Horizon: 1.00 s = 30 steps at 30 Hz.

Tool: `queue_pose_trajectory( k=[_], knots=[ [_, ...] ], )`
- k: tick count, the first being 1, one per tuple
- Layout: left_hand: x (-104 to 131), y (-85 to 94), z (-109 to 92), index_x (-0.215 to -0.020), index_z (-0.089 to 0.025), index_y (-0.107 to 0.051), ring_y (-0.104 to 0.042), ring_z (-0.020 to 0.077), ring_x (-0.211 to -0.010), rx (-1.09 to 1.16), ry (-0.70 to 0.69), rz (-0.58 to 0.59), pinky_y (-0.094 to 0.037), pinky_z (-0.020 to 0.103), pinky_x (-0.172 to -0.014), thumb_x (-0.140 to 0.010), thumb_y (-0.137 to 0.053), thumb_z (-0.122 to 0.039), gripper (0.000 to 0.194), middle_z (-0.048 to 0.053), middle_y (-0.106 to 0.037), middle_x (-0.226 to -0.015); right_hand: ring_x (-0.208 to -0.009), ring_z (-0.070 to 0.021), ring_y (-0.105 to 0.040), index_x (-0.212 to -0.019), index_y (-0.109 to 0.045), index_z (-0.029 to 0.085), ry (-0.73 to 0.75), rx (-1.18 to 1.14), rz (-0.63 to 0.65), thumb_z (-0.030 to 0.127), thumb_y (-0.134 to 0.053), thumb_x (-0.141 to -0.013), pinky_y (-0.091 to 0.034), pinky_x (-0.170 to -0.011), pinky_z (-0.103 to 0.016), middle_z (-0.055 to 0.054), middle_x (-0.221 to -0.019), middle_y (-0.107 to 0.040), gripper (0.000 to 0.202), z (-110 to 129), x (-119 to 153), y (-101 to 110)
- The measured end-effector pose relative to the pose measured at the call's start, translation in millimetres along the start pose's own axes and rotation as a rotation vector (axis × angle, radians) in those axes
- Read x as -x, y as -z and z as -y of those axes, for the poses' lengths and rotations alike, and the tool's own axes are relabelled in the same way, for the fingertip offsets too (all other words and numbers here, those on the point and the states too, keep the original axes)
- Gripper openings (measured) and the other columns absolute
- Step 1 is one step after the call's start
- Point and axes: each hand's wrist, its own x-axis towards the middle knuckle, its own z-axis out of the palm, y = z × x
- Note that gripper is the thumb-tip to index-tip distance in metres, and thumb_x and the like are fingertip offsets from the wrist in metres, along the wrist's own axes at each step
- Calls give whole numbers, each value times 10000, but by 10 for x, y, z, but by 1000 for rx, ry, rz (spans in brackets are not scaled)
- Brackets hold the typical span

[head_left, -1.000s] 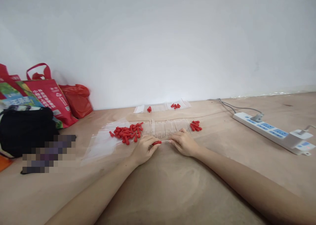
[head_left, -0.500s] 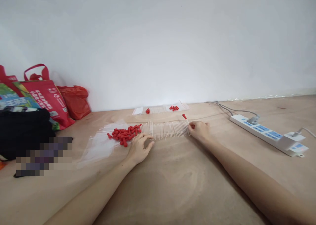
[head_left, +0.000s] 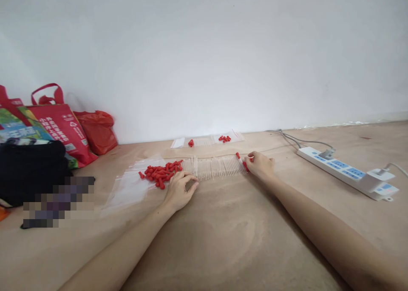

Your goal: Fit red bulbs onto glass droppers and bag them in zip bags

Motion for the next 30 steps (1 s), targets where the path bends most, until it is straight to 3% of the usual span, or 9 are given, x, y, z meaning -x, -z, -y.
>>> queue_pose_trajectory(
  k=[4, 7, 12, 19, 30],
  knots=[
    [-43, -9, 52, -749, -201, -633, -501, 223, -872, -146, 43, -159, -370, 362, -775, -728, -567, -245, 81, 47, -587, -866, -841, -241, -565, -847, -624, 199, -87, -41, 13, 382, -442, -738, -283, -809, -427, -74, -859, -647, 280, -91, -43, 0],
    [-74, -25, 50, -742, -210, -634, -495, 233, -884, -244, 84, -208, -362, 359, -750, -733, -561, -268, 94, 49, -595, -888, -837, -242, -564, -820, -634, 209, -107, -72, 35, 396, -459, -722, -287, -817, -439, -69, -851, -646, 274, -103, -53, -19],
    [-184, -98, -7, -759, -210, -622, -476, 244, -918, -361, 115, -195, -319, 379, -781, -713, -554, -302, 123, 53, -597, -924, -807, -240, -567, -732, -648, 212, -122, -73, 52, 380, -485, -696, -297, -814, -447, -63, -813, -647, 237, -62, -63, -44],
    [-423, -254, -31, -704, -203, -594, -463, 254, -917, -395, 276, -166, -282, 407, -783, -666, -549, -378, 185, 59, -599, -894, -794, -238, -574, -690, -654, 210, -147, -49, 76, 347, -485, -688, -326, -784, -422, -66, -775, -648, 218, -28, -85, -55],
    [-442, -279, -23, -626, -198, -613, -456, 274, -944, -365, 377, -124, -274, 414, -786, -682, -510, -335, 179, 72, -595, -919, -864, -231, -545, -773, -647, 190, -119, -83, 3, 297, -452, -744, -309, -804, -401, -85, -893, -622, 224, -16, -70, -109]
  ],
)
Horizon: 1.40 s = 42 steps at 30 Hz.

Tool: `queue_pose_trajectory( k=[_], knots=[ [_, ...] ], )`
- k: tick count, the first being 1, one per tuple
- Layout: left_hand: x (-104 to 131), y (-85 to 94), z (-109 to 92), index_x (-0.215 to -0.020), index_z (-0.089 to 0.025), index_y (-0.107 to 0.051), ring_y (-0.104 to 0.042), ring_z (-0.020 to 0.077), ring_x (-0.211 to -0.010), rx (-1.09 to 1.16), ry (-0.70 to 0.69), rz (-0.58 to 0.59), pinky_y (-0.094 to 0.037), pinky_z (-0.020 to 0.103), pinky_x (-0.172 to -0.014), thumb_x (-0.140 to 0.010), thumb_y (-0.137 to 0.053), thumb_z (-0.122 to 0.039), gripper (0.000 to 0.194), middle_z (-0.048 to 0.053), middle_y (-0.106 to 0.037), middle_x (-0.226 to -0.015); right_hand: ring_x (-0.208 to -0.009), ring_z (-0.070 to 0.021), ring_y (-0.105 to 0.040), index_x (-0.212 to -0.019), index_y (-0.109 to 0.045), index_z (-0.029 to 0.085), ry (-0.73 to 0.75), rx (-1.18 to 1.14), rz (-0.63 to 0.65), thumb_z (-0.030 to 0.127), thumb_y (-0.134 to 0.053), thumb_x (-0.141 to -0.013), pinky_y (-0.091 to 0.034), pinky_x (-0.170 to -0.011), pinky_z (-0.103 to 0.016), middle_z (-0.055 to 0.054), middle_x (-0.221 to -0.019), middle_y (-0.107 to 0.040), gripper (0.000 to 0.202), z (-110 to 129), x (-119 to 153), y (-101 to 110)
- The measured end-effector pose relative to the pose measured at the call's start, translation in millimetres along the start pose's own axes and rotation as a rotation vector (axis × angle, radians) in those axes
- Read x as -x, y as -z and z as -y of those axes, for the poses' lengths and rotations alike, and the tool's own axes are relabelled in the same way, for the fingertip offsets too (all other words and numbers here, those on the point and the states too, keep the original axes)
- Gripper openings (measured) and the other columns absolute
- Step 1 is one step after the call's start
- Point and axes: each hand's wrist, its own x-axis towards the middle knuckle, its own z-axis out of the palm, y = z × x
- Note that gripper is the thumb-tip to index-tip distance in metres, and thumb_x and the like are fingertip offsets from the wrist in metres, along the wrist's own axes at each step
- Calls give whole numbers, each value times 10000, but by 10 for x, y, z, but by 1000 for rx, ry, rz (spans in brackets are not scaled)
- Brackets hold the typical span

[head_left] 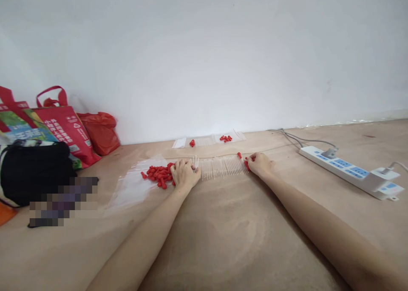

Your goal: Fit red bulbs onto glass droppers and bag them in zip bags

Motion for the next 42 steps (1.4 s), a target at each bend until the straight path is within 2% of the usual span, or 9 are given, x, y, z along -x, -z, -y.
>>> queue_pose_trajectory(
  k=[5, 8, 14, 19, 22, 27, 33, 38, 42],
  knots=[
    [11, 12, 9, -621, -206, -616, -465, 263, -920, -23, -18, -13, -286, 406, -774, -688, -508, -300, 159, 58, -610, -893, -962, -250, -485, -831, -620, 171, 38, -85, -130, 330, -419, -783, -290, -818, -416, -119, -975, -567, 261, 12, 35, -13],
    [28, 29, 18, -615, -194, -612, -471, 273, -900, -30, -72, -44, -289, 416, -770, -701, -505, -288, 166, 72, -611, -888, -923, -240, -493, -867, -582, 156, 99, -147, -172, 331, -385, -807, -290, -819, -415, -112, -938, -575, 270, 39, 101, -46],
    [80, 82, 26, -723, -159, -621, -460, 287, -917, -145, -162, -23, -296, 420, -760, -785, -433, -255, 220, 118, -594, -933, -837, -180, -514, -1019, -489, 137, 557, -419, -126, 257, -358, -829, -388, -763, -301, -93, -901, -561, 259, 154, 358, -175],
    [107, 112, 28, -794, -153, -600, -451, 285, -911, -151, -156, -46, -293, 420, -771, -804, -429, -263, 204, 118, -581, -926, -830, -184, -495, -1119, -478, 174, 848, -419, -94, 188, -339, -836, -427, -740, -306, -83, -877, -504, 316, 204, 482, -212],
    [112, 108, 16, -830, -168, -585, -451, 272, -904, -71, -204, -66, -290, 414, -789, -787, -478, -318, 189, 96, -573, -921, -782, -172, -495, -1062, -530, 171, 866, -434, -97, 164, -342, -830, -440, -718, -301, -71, -836, -482, 298, 195, 470, -216],
    [87, 69, -2, -786, -215, -591, -443, 248, -950, 45, -362, 3, -301, 382, -804, -755, -551, -347, 141, 55, -554, -991, -793, -167, -499, -999, -551, 180, 853, -436, -65, 166, -363, -827, -440, -719, -295, -64, -842, -489, 255, 194, 453, -217],
    [71, 82, 2, -735, -196, -554, -468, 235, -922, 91, -372, 30, -315, 363, -798, -782, -533, -275, 95, 51, -588, -910, -845, -190, -499, -1047, -501, 162, 848, -432, -60, 167, -387, -819, -432, -751, -336, -85, -898, -506, 255, 194, 447, -226],
    [230, 191, 44, -801, -195, -535, -535, 199, -808, 228, -384, 31, -327, 337, -775, -833, -442, -238, 107, 31, -624, -808, -791, -174, -509, -924, -551, 188, 907, -457, 4, 170, -407, -816, -444, -709, -318, -66, -833, -509, 181, 209, 507, -181],
    [439, 311, 102, -932, -206, -555, -579, 156, -753, 352, -520, 47, -312, 325, -795, -866, -376, -214, 191, 20, -666, -882, -792, -161, -513, -909, -546, 191, 972, -485, 78, 165, -417, -813, -440, -710, -303, -60, -852, -532, 162, 284, 686, -142]
  ],
)
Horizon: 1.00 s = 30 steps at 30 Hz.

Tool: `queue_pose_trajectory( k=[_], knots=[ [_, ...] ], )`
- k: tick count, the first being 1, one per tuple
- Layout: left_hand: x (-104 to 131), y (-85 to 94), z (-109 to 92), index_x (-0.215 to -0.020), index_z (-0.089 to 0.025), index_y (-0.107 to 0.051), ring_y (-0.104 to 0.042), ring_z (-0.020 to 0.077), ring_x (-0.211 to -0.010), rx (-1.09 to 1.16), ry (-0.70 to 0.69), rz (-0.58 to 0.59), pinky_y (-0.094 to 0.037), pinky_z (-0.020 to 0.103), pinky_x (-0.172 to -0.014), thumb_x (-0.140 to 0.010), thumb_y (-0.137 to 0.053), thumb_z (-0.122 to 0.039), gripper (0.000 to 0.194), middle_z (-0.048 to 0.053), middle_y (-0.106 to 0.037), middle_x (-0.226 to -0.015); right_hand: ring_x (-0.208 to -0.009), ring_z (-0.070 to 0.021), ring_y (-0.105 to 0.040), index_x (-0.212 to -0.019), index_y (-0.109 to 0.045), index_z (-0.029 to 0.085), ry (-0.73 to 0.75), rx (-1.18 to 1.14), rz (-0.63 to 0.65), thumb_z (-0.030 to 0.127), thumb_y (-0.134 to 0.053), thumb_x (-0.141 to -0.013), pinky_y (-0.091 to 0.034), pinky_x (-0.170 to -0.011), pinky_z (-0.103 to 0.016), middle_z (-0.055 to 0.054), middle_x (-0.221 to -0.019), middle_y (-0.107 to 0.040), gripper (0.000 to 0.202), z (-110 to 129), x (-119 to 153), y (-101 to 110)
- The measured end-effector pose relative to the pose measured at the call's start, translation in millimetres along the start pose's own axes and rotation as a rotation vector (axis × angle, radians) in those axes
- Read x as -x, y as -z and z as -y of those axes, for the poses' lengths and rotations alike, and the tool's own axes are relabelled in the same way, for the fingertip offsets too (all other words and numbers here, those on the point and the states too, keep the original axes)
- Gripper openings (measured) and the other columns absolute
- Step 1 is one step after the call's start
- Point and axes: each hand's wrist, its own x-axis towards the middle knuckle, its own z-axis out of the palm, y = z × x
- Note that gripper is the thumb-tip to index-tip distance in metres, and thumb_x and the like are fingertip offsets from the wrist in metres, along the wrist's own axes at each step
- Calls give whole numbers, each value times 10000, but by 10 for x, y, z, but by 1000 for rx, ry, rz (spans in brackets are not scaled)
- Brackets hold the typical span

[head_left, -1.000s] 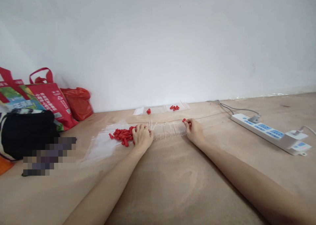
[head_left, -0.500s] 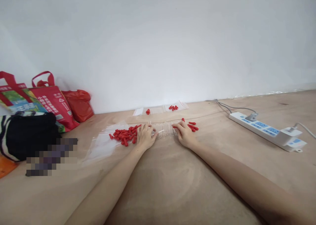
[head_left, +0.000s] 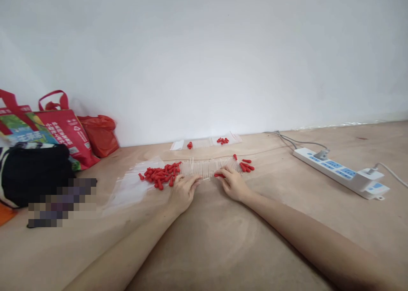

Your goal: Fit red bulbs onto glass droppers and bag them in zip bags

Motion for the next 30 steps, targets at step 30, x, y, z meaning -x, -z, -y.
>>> queue_pose_trajectory(
  k=[30],
  knots=[
    [41, 6, -27, -920, -233, -629, -569, 134, -653, 88, -51, 114, -290, 299, -709, -878, -375, -321, 272, 1, -655, -710, -805, -155, -530, -933, -584, 195, 90, -159, 160, 196, -422, -836, -439, -726, -289, -57, -847, -592, 188, 206, 32, -14]
  ],
)
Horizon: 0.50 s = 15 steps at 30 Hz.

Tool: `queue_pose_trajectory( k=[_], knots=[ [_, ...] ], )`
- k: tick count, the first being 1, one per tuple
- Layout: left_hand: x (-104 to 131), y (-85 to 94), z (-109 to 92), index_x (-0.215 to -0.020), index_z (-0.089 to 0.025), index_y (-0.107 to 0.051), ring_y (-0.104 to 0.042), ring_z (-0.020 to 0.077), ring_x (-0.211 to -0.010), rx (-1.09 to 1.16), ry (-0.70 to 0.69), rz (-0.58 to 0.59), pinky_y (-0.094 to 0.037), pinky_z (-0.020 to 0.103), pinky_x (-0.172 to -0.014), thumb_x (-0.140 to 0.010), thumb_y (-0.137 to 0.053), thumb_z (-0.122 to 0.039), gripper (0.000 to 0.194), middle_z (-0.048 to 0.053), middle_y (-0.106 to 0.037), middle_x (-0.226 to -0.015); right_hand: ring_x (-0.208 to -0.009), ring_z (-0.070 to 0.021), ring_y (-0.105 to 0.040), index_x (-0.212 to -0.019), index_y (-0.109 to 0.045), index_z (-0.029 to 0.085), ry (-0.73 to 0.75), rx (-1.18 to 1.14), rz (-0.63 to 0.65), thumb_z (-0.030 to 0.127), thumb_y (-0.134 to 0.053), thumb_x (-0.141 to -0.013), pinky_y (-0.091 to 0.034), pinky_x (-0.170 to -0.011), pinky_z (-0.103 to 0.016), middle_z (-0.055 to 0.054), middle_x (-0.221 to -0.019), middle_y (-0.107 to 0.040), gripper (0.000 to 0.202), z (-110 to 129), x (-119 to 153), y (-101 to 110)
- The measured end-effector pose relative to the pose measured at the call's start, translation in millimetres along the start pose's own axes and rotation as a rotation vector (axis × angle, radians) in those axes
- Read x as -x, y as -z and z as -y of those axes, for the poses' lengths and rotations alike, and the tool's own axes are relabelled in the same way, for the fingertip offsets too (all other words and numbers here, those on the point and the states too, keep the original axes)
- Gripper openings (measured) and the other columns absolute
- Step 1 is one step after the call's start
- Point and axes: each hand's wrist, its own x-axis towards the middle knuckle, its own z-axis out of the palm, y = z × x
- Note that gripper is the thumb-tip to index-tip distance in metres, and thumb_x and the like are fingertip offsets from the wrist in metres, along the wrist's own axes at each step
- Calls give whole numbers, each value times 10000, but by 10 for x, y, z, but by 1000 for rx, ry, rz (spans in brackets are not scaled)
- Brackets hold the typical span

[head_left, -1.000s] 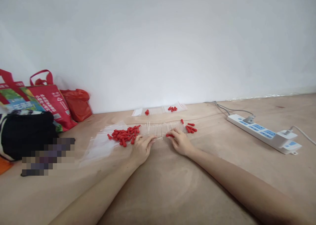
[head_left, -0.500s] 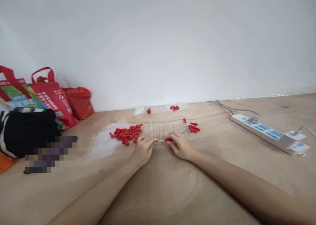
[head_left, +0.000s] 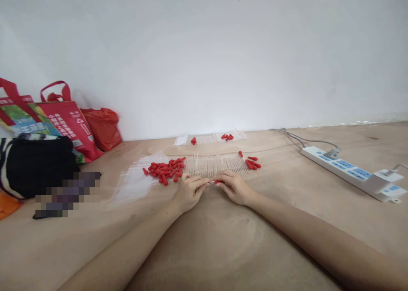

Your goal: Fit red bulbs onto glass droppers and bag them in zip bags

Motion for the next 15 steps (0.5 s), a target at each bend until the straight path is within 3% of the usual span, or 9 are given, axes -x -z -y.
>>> queue_pose_trajectory(
  k=[15],
  knots=[
    [14, -25, 16, -867, -203, -629, -518, 115, -570, -68, -125, -18, -232, 296, -653, -882, -388, -279, 253, -4, -629, -643, -679, -143, -501, -879, -595, 179, 134, 42, -49, 219, -427, -845, -421, -647, -278, -54, -743, -591, 175, -60, 20, -13]
  ],
)
